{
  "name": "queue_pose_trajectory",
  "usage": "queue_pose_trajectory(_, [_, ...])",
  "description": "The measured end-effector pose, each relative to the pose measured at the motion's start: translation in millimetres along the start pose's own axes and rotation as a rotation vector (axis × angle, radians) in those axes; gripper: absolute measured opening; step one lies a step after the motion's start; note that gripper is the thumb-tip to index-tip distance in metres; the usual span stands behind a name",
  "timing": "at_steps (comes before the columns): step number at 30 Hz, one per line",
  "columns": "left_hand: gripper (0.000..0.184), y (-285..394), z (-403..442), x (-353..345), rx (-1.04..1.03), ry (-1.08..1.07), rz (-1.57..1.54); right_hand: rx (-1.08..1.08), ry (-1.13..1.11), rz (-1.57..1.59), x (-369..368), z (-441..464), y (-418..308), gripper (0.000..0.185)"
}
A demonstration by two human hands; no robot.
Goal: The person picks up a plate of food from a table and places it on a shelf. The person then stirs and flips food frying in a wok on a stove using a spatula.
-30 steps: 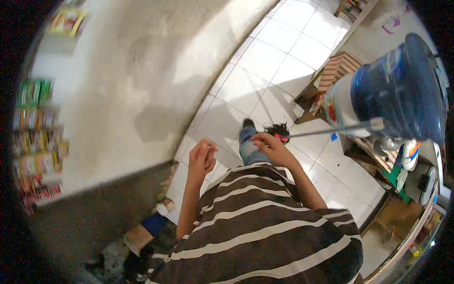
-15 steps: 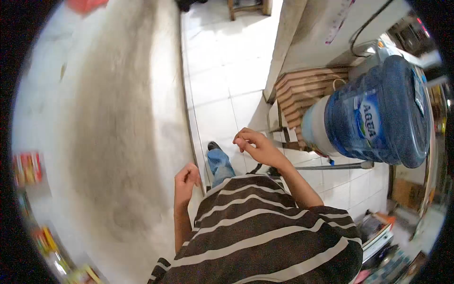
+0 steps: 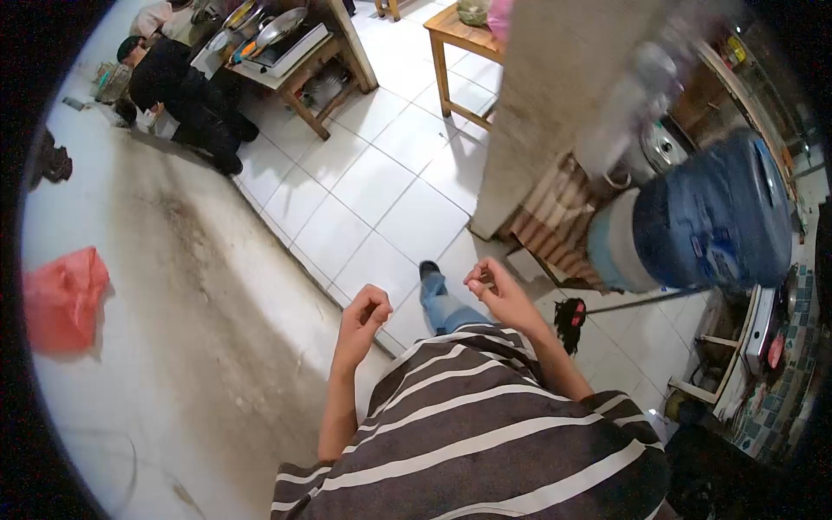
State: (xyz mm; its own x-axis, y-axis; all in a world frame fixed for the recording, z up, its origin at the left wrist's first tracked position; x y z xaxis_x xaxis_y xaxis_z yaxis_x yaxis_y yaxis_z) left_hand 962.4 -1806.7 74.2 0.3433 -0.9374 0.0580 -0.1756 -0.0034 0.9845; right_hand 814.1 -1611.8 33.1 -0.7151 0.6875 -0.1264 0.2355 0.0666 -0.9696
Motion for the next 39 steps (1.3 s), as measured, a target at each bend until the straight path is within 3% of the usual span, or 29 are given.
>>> queue_pose_trajectory(3, [0.011, 3.9, 76.1, 45.8, 0.001, -0.001, -0.044, -0.059, -0.074, -0.063, -23.5, 77.0, 1.5, 0.018])
queue_pose_trajectory(8, [0.013, 30.1, 178.7, 123.4, 0.033, 0.064, -0.125, 0.015, -0.044, -0.015, -61.4, 216.1, -46.8, 0.019])
queue_pose_trajectory(13, [0.011, 35.5, 277.1, 209.4, 0.043, 0.091, -0.095, 0.147, -0.055, -0.159, -82.2, 340.7, -107.1, 0.016])
queue_pose_trajectory(17, [0.011, 23.0, 377.6, 262.2, 0.067, 0.000, -0.121, 0.110, -0.076, -0.136, -84.3, 443.2, -134.2, 0.015])
queue_pose_trajectory(24, [0.011, 37.0, 579.3, 325.1, 0.064, -0.263, -0.129, 0.098, 0.115, -0.110, -79.0, 632.9, -143.3, 0.015])
queue_pose_trajectory(30, [0.011, 82.3, 760.5, 360.8, 0.065, -0.433, -0.083, 0.078, 0.307, -0.014, -44.8, 750.1, -192.5, 0.014])
queue_pose_trajectory(34, [0.013, 112.6, 871.1, 358.6, 0.091, -0.538, -0.030, 0.028, 0.436, 0.121, -2.7, 825.2, -183.3, 0.011])
queue_pose_trajectory(39, [0.012, 115.3, 1021.4, 345.5, 0.064, -0.542, -0.030, 0.055, 0.371, 0.191, 60.5, 955.7, -188.3, 0.009])
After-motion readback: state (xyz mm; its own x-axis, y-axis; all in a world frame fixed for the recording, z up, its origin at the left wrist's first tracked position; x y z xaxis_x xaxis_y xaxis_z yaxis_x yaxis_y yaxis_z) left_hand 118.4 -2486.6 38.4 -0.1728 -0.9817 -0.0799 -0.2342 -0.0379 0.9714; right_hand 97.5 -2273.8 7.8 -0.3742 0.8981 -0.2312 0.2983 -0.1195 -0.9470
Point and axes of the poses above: each hand's wrist, its own z-axis towards the middle knuckle, its own x-axis out of the back of the hand, y = z × x, the point moved 5 cm from there along z, towards the middle knuckle, and after that the axes turned 5 degrees about z, right-handed, at the moved point
